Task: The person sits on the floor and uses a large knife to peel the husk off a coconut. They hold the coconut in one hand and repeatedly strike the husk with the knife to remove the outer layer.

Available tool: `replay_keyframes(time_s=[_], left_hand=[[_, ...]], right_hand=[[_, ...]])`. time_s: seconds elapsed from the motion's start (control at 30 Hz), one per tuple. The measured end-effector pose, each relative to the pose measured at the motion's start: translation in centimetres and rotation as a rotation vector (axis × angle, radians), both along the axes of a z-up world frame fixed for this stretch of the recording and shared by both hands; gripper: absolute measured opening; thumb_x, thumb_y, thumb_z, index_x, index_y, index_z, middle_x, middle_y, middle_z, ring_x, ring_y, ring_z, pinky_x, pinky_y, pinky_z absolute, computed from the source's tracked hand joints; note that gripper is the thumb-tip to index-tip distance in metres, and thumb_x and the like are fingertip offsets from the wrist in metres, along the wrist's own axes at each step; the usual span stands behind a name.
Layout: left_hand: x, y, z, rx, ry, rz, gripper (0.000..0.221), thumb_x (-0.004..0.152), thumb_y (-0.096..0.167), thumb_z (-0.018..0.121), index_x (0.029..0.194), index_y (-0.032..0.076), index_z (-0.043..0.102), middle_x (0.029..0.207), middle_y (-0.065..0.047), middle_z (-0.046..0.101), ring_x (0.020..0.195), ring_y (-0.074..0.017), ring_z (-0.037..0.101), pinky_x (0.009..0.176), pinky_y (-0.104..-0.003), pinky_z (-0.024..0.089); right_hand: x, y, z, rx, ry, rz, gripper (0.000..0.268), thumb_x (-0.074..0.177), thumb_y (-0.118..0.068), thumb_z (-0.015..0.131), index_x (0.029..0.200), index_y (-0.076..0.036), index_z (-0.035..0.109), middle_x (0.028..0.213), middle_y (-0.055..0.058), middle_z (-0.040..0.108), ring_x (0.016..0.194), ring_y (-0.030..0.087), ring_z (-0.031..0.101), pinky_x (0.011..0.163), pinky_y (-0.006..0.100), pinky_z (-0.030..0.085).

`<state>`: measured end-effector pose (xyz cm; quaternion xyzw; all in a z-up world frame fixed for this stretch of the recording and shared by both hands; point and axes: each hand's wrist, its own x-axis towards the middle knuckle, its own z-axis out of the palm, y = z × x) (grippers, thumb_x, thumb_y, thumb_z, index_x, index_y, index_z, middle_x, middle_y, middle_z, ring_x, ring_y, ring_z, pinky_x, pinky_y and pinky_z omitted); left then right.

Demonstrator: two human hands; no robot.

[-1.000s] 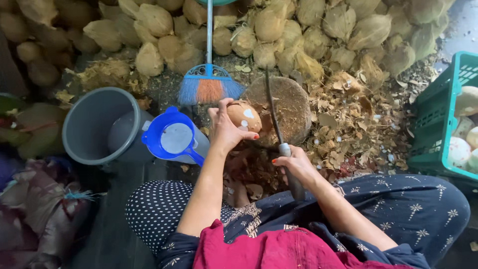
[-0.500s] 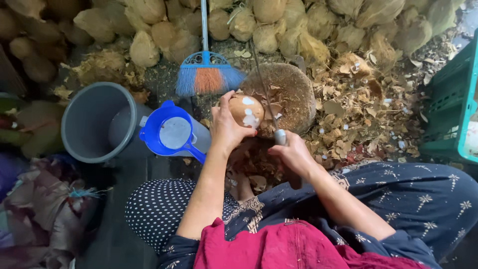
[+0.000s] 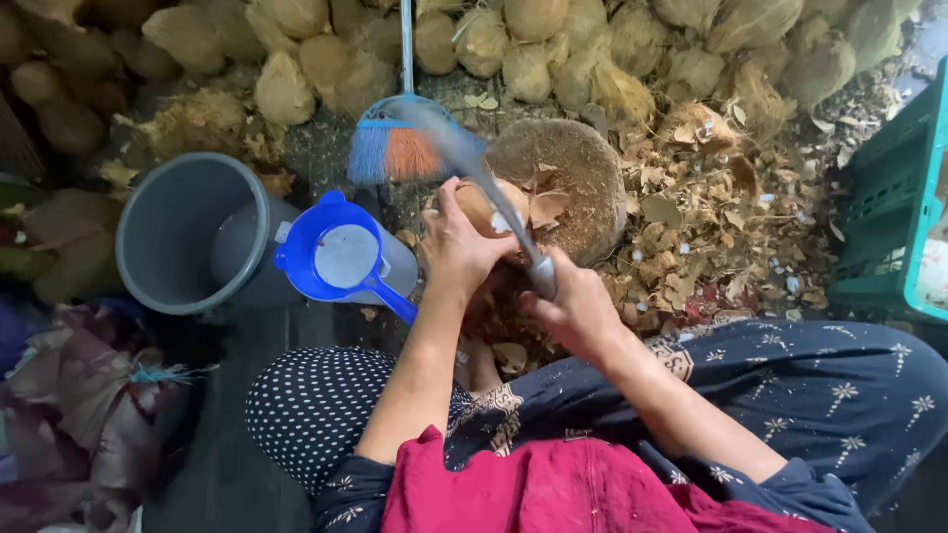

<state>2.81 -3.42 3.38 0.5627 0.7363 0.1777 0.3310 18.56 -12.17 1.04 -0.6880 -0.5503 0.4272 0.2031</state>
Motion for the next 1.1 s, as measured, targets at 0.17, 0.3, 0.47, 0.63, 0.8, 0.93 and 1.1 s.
replay_keyframes(time_s=[0.17, 0.3, 0.47, 0.63, 0.8, 0.93, 1.1], left_hand=[[0.6, -1.2, 3.3, 0.006, -0.003, -0.064, 0.114, 0.053, 0.015, 0.097, 0.147, 0.026, 0.033, 0.134, -0.024, 0.041, 0.123, -0.051, 0.056, 0.113, -0.054, 0.039], [-0.2, -0.3, 0.1, 0.055, 0.027, -0.147, 0.115, 0.048, 0.007, 0.097, 0.145, 0.021, 0.037, 0.132, -0.022, 0.041, 0.118, -0.0536, 0.059, 0.109, -0.059, 0.044], [-0.7, -0.8, 0.5, 0.144, -0.011, -0.189, 0.107, 0.046, 0.007, 0.094, 0.139, 0.022, 0.044, 0.124, -0.018, 0.044, 0.114, -0.0536, 0.061, 0.103, -0.063, 0.046], [-2.1, 0.4, -0.5, 0.153, -0.104, -0.227, 0.113, 0.049, 0.004, 0.093, 0.144, 0.036, 0.041, 0.123, -0.019, 0.047, 0.122, -0.0532, 0.057, 0.103, -0.064, 0.044], [-2.7, 0.5, -1.2, 0.152, -0.106, -0.267, 0.114, 0.048, 0.004, 0.092, 0.144, 0.038, 0.043, 0.124, -0.019, 0.048, 0.126, -0.0528, 0.054, 0.107, -0.068, 0.037], [-2.8, 0.5, -1.5, 0.135, -0.088, -0.277, 0.113, 0.046, 0.008, 0.094, 0.141, 0.041, 0.043, 0.123, -0.016, 0.048, 0.123, -0.0507, 0.057, 0.104, -0.066, 0.04], [-3.0, 0.6, -1.9, 0.136, -0.095, -0.294, 0.114, 0.046, 0.008, 0.093, 0.142, 0.041, 0.043, 0.127, -0.014, 0.048, 0.128, -0.0471, 0.055, 0.106, -0.066, 0.038]], right_hand=[[0.2, 0.9, -2.9, -0.045, -0.073, 0.004, 0.042, 0.076, -0.034, 0.073, 0.112, -0.016, 0.061, 0.096, 0.025, 0.072, 0.1, 0.046, 0.068, 0.082, 0.057, 0.052], [0.1, -0.4, -0.9, -0.095, -0.062, -0.015, 0.041, 0.067, -0.039, 0.078, 0.103, -0.022, 0.067, 0.09, 0.018, 0.073, 0.096, 0.04, 0.071, 0.079, 0.054, 0.052], [0.6, -0.4, -1.8, 0.088, -0.01, 0.021, 0.04, 0.076, -0.037, 0.077, 0.103, -0.013, 0.059, 0.083, 0.026, 0.068, 0.089, 0.047, 0.068, 0.073, 0.058, 0.048], [1.8, 1.0, -1.3, -0.188, 0.467, -0.18, 0.018, 0.068, -0.007, 0.075, 0.079, -0.003, 0.061, 0.046, 0.012, 0.057, 0.035, 0.026, 0.061, 0.037, 0.038, 0.05], [1.6, -0.1, -1.3, 0.234, 0.214, -0.079, 0.032, 0.07, -0.029, 0.083, 0.086, -0.012, 0.062, 0.06, 0.011, 0.059, 0.059, 0.023, 0.059, 0.054, 0.036, 0.043], [1.0, 1.3, -8.1, -0.105, 0.198, -0.12, 0.03, 0.059, -0.02, 0.082, 0.081, -0.008, 0.065, 0.064, 0.009, 0.06, 0.066, 0.025, 0.062, 0.06, 0.037, 0.046], [0.9, -0.8, -0.9, 0.003, 0.273, -0.124, 0.029, 0.063, -0.013, 0.08, 0.088, -0.006, 0.067, 0.067, 0.01, 0.062, 0.065, 0.023, 0.06, 0.059, 0.036, 0.044]])
